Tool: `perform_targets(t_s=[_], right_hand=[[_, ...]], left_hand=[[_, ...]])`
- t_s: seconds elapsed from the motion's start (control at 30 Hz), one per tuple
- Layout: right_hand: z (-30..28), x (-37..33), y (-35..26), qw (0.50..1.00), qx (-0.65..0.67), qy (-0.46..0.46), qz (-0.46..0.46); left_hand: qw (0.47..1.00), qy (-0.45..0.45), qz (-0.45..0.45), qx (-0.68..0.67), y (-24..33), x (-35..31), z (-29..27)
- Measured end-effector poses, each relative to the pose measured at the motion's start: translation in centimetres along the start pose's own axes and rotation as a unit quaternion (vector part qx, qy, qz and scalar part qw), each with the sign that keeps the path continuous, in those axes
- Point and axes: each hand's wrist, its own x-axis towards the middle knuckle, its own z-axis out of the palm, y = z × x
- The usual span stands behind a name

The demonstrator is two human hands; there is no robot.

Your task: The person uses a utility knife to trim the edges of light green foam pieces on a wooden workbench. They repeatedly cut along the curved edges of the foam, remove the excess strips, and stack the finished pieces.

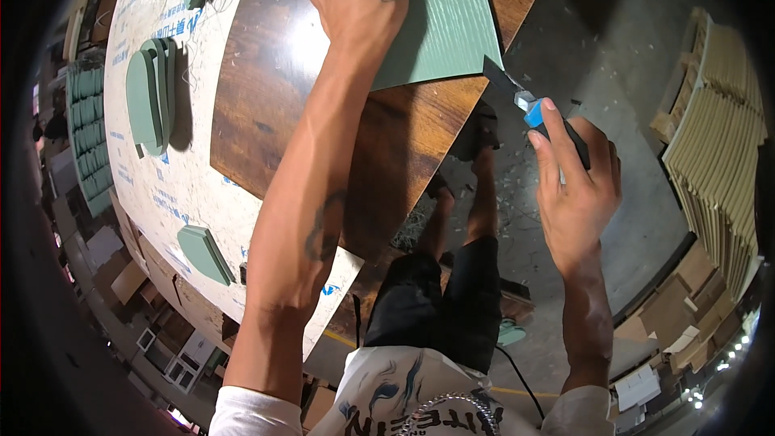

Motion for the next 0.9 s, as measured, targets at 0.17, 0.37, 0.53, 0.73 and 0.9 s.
perform_targets(t_s=[0.17,0.37,0.53,0.73,0.9], right_hand=[[0.8,2.4,0.4,0.999,0.031,0.005,-0.025],[3.2,8.0,0.8,0.998,-0.007,0.03,-0.054],[5.3,14.8,3.5,0.994,0.015,0.075,-0.076],[1.8,8.1,3.0,0.996,0.064,0.062,-0.002],[0.6,4.5,0.0,0.996,0.064,-0.057,0.0]], left_hand=[[1.0,-0.013,0.003,-0.025,-0.6,0.0,-0.3],[0.999,-0.035,0.001,-0.034,-0.5,0.3,-0.4],[0.99,-0.093,0.057,-0.094,0.0,0.3,-1.8],[0.995,0.038,0.008,-0.09,-0.1,-1.3,-1.2],[0.996,-0.041,-0.064,-0.042,0.7,-2.9,-1.5]])
